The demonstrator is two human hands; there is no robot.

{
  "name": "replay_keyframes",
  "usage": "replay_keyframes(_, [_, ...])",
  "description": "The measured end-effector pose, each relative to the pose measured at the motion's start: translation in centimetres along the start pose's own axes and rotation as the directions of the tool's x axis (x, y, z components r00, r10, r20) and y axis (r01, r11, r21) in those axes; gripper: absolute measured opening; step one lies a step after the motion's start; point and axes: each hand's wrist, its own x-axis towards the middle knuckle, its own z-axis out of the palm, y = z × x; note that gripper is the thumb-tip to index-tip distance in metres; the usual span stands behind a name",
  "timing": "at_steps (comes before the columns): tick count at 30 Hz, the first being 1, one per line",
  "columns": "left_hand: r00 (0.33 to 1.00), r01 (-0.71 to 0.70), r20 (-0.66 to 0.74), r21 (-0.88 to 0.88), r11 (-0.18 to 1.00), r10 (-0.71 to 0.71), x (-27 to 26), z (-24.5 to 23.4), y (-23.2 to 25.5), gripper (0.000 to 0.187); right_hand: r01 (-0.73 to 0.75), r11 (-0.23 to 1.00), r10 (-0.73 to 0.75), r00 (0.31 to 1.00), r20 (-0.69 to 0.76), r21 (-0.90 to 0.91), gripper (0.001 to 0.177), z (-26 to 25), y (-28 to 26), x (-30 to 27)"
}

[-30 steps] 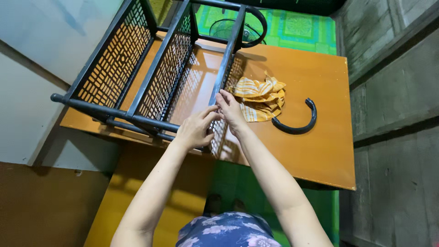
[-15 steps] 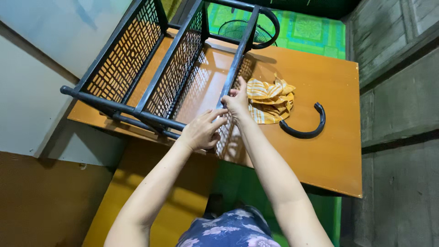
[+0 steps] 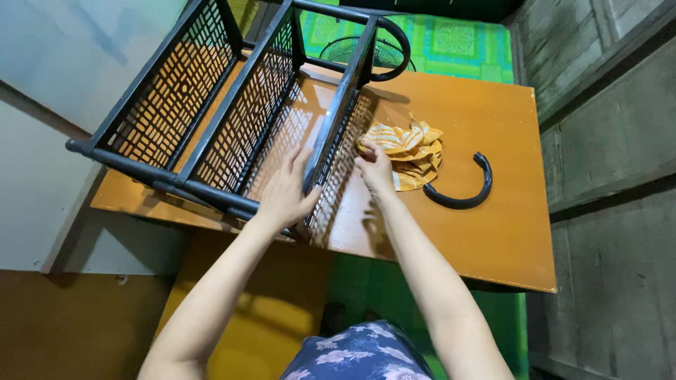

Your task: The person disassembles a black plastic three-tier storage rack on a wooden table. They remove curved and straight support rods one by one, then detach the plastic shelves and lay them flat on the table.

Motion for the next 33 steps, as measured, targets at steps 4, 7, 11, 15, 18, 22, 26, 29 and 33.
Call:
replay_keyframes(4, [0.988,0.005,-0.157,0.063,0.998,0.005,5.6,3.7,0.0,0.094,0.059,0.994,-0.064,0.997,-0.046,-0.092,0.047,-1.0,2.1,0.6])
replay_keyframes(7, [0.981,0.175,-0.109,0.147,0.973,-0.16,9.8,6.1,0.6,0.1,0.148,0.941,-0.179,0.981,-0.075,-0.303,0.04,-2.0,3.2,0.1])
replay_keyframes(11, [0.937,0.346,-0.055,0.258,0.902,-0.344,15.0,8.2,1.0,0.105,0.116,0.947,-0.137,0.989,-0.048,-0.299,0.039,-3.9,3.8,0.7])
replay_keyframes(15, [0.867,0.479,0.024,0.226,0.848,-0.497,17.5,11.3,-0.5,0.093,0.106,0.933,-0.126,0.991,-0.036,-0.343,0.04,-6.5,3.3,2.1])
replay_keyframes(18, [0.898,0.436,-0.099,0.33,0.837,-0.429,18.6,12.9,-2.6,0.054,0.135,0.91,-0.157,0.987,-0.026,-0.392,0.037,-8.6,1.9,3.8])
replay_keyframes(22, [0.949,0.314,-0.114,0.256,0.914,-0.294,17.1,13.1,-4.6,0.052,0.142,0.872,-0.166,0.986,-0.009,-0.468,0.036,-10.3,0.9,5.3])
replay_keyframes(26, [0.961,0.277,-0.049,0.221,0.935,-0.273,15.4,10.7,-3.2,0.06,0.135,0.869,-0.17,0.985,-0.031,-0.476,0.036,-9.8,-0.3,6.3])
replay_keyframes(29, [0.97,0.237,0.008,0.188,0.953,-0.243,13.6,8.6,-1.9,0.06,0.164,0.858,-0.223,0.973,-0.065,-0.487,0.04,-8.8,-1.3,6.9])
replay_keyframes(33, [0.98,0.168,0.072,0.194,0.967,-0.185,11.0,6.2,-1.1,0.052,0.169,0.819,-0.288,0.948,-0.137,-0.548,0.049,-8.3,-3.2,7.8])
